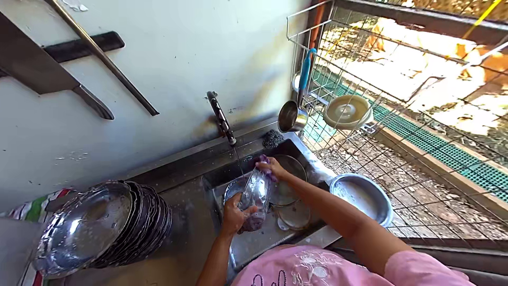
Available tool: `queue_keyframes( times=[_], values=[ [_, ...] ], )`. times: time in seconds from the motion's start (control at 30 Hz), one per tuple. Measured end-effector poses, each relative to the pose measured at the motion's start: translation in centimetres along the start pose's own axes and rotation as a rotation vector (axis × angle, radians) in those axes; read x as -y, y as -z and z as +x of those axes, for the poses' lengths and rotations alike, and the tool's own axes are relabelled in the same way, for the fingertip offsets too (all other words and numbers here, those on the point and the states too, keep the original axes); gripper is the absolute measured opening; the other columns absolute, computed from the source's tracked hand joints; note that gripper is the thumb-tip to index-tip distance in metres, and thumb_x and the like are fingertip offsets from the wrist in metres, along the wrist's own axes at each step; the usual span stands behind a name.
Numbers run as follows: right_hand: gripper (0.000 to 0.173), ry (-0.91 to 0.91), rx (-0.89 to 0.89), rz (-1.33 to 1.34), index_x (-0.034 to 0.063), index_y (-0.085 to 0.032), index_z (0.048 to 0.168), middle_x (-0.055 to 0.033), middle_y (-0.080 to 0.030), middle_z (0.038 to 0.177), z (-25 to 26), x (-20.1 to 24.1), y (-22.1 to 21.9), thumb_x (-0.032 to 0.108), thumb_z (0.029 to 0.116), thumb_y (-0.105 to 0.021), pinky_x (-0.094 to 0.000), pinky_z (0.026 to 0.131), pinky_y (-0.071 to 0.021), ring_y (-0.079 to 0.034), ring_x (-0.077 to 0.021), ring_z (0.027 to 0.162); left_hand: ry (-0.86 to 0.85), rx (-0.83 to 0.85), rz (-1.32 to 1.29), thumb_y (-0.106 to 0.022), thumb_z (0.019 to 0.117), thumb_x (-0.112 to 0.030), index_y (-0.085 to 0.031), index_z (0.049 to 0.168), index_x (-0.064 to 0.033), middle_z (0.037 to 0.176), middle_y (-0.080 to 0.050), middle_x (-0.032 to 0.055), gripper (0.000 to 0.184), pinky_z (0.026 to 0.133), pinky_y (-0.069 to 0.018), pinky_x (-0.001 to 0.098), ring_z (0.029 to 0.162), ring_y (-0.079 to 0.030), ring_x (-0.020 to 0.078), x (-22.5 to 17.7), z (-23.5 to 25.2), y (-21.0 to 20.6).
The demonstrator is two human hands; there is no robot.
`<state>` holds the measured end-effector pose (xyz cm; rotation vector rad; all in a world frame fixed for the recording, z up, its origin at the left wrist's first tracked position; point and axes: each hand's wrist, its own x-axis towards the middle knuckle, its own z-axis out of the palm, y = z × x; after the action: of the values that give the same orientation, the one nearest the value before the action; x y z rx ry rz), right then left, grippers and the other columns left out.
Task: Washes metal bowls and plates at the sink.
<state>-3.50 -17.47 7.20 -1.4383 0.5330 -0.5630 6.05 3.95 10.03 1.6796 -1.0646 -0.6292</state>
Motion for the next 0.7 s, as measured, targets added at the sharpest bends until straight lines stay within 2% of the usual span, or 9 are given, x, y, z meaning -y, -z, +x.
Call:
queue_keyframes(
  times=[0.1,0.2,0.23,0.33,0.4,0.47,0.53,0.63,0.7],
  values=[
    [0.023,-0.031,0.024,-0.275,-0.0035,-0.071,0.102,-0.0070,-0.072,0.090,0.4,0.9,-0.6,0.018,0.0925,-0.072,-0.0324,0.084,-0.0565,-0.068,-0.0102,0.083,0.143,0.081,-0.023,-0.086,0.0711,-0.013,-0.065,0.117,0.0111,0.105,-0.071,0.0159,0.056,0.092,-0.0535,0.0291,0.098,-0.067,0.0114,0.8,0.6,0.4],
    [0.040,0.160,0.310,-0.765,-0.0020,-0.074,0.111,-0.0232,-0.072,0.112,-1.8,3.4,-4.8,0.031,0.0881,-0.076,-0.0600,0.103,-0.0453,-0.067,-0.0382,0.113,0.286,0.147,-0.020,-0.080,0.0827,-0.002,-0.063,0.120,0.0124,0.115,-0.068,0.0227,0.044,0.100,-0.0514,0.0384,0.109,-0.066,0.0228,1.5,2.0,-0.4],
    [0.040,0.204,0.324,-0.744,-0.0034,-0.074,0.110,-0.0241,-0.072,0.112,-1.7,3.3,-5.1,0.028,0.0858,-0.078,-0.0602,0.102,-0.0455,-0.066,-0.0394,0.112,0.315,0.102,-0.062,-0.075,0.0864,-0.001,-0.061,0.121,0.0123,0.115,-0.067,0.0215,0.040,0.098,-0.0523,0.0368,0.108,-0.065,0.0210,1.7,2.2,-0.5],
    [0.029,-0.086,0.102,-0.267,-0.0047,-0.069,0.113,-0.0108,-0.072,0.098,0.3,1.1,-2.1,0.019,0.0963,-0.067,-0.0355,0.087,-0.0556,-0.067,-0.0143,0.087,0.452,-0.140,-0.174,-0.057,0.1043,-0.018,-0.062,0.117,0.0094,0.105,-0.065,0.0164,0.031,0.086,-0.0497,0.0361,0.094,-0.059,0.0165,1.3,2.8,0.7],
    [0.034,-0.264,-0.128,-0.085,-0.0057,-0.064,0.114,-0.0105,-0.067,0.090,-0.2,-1.8,-0.4,0.026,0.1024,-0.061,-0.0353,0.077,-0.0548,-0.063,-0.0136,0.077,0.553,-0.380,-0.372,-0.044,0.1104,-0.028,-0.056,0.130,0.0088,0.124,-0.062,0.0224,0.043,0.097,-0.0487,0.0425,0.110,-0.059,0.0228,1.9,3.1,1.4],
    [0.042,-0.206,-0.244,-0.151,-0.0057,-0.061,0.128,-0.0167,-0.069,0.112,-3.0,-3.9,-2.0,0.026,0.1004,-0.062,-0.0388,0.091,-0.0550,-0.067,-0.0191,0.100,0.628,-0.569,-0.533,-0.037,0.1116,-0.036,-0.049,0.142,0.0044,0.140,-0.054,0.0239,0.052,0.105,-0.0449,0.0498,0.126,-0.055,0.0288,3.1,4.1,1.5],
    [0.048,0.056,-0.109,-0.421,-0.0071,-0.060,0.137,-0.0278,-0.055,0.144,-5.8,-4.3,-5.2,0.015,0.0953,-0.064,-0.0480,0.118,-0.0389,-0.051,-0.0364,0.138,0.648,-0.592,-0.541,-0.036,0.1121,-0.036,-0.046,0.144,0.0065,0.147,-0.048,0.0268,0.054,0.110,-0.0393,0.0533,0.134,-0.048,0.0330,4.0,4.6,0.8],
    [0.046,0.320,0.171,-0.664,0.0021,-0.070,0.128,-0.0288,-0.055,0.145,-5.0,-1.6,-7.5,0.010,0.0836,-0.075,-0.0615,0.118,-0.0338,-0.046,-0.0487,0.140,0.595,-0.442,-0.456,-0.037,0.1121,-0.028,-0.058,0.122,0.0075,0.107,-0.064,0.0183,0.043,0.085,-0.0538,0.0403,0.096,-0.063,0.0210,3.8,4.4,-1.3],
    [0.041,0.290,0.181,-0.554,-0.0022,-0.072,0.122,-0.0240,-0.063,0.138,-1.8,-0.9,-5.4,0.012,0.0832,-0.074,-0.0518,0.117,-0.0385,-0.054,-0.0377,0.135,0.540,-0.345,-0.511,-0.038,0.1119,-0.023,-0.059,0.123,0.0060,0.108,-0.066,0.0148,0.037,0.087,-0.0549,0.0343,0.095,-0.065,0.0155,2.9,3.9,-1.8]
  ],
)
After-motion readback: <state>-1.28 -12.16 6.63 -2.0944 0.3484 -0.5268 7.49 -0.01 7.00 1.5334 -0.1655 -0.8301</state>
